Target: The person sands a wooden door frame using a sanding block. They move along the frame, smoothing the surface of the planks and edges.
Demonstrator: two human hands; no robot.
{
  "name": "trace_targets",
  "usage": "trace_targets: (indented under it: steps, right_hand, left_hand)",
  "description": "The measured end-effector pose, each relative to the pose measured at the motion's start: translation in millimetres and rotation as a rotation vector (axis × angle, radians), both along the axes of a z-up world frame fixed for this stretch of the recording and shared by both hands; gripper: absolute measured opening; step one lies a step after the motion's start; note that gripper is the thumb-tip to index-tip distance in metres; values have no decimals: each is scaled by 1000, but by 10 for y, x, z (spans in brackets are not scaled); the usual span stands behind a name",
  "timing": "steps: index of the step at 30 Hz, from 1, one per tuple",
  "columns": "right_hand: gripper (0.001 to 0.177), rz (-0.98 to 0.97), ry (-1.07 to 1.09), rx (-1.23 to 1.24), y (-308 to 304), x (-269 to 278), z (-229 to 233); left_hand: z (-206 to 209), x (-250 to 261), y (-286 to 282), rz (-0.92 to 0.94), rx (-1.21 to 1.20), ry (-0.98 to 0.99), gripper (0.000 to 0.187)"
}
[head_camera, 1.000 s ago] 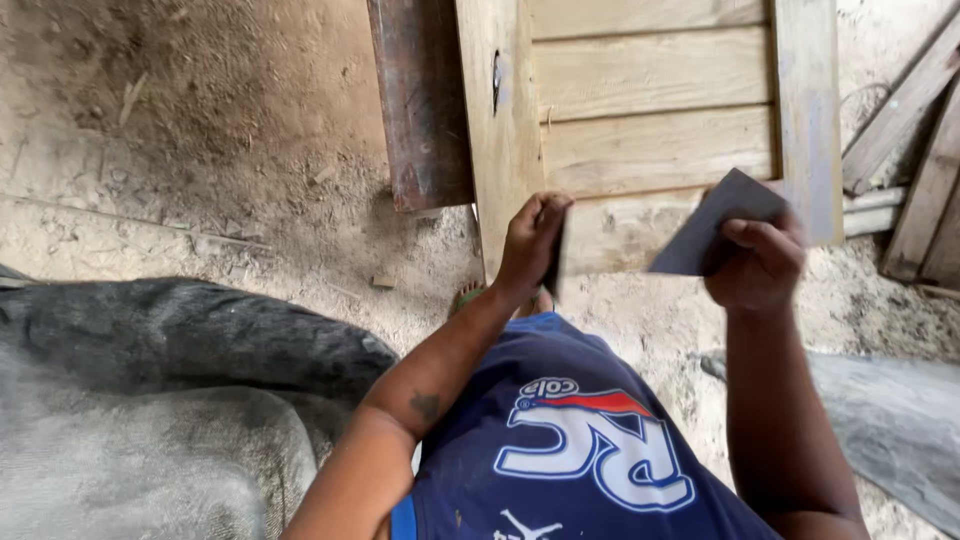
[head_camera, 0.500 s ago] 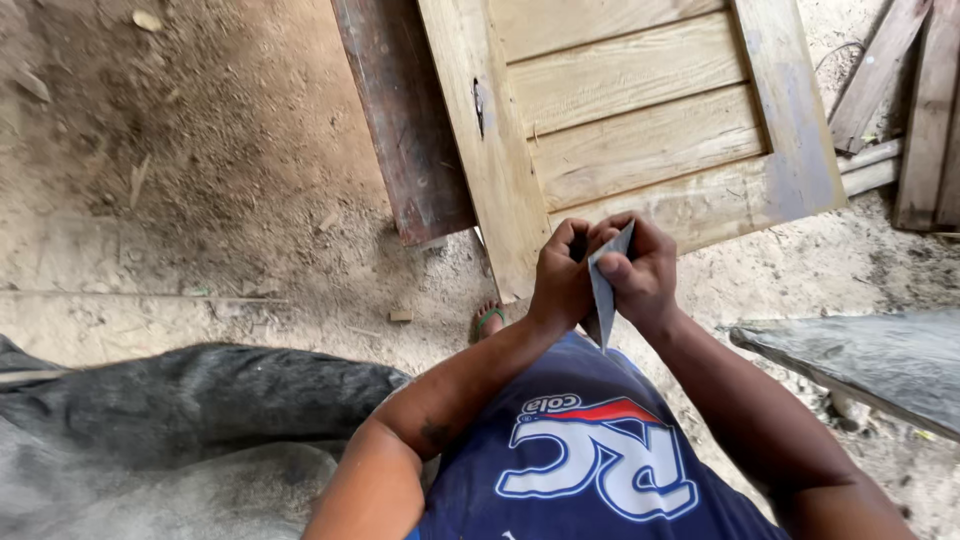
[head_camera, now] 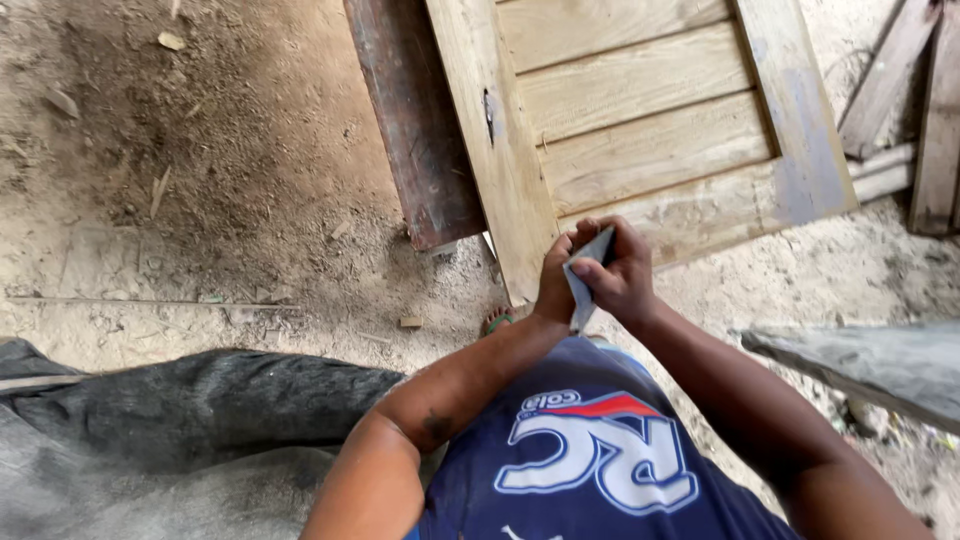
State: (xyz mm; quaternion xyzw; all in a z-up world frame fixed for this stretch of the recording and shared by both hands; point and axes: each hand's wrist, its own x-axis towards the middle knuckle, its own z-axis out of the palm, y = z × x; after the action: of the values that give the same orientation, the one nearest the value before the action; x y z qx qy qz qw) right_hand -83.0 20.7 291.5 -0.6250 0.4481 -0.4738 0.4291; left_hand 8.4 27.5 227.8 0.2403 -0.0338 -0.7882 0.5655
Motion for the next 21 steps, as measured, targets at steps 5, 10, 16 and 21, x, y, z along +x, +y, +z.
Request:
trace_targets:
  steps: [5,10,16,21]
  right_hand:
    - [50,-5,-19,210,-61,-125,-238]
    - [45,-184,46,214,49,22,-142]
    - [51,-111,155,-78,94,27,-19]
    - [44,-238,476,-127,3,-514,-1]
  left_hand:
    - [-163,107,-100,2,-153,-1011,27]
    - [-578,-118,-20,88,-239,-484,25]
    - [-439,-168,-114,-114,116,262,43]
    - [60,522,-28,-18,206,-532,49]
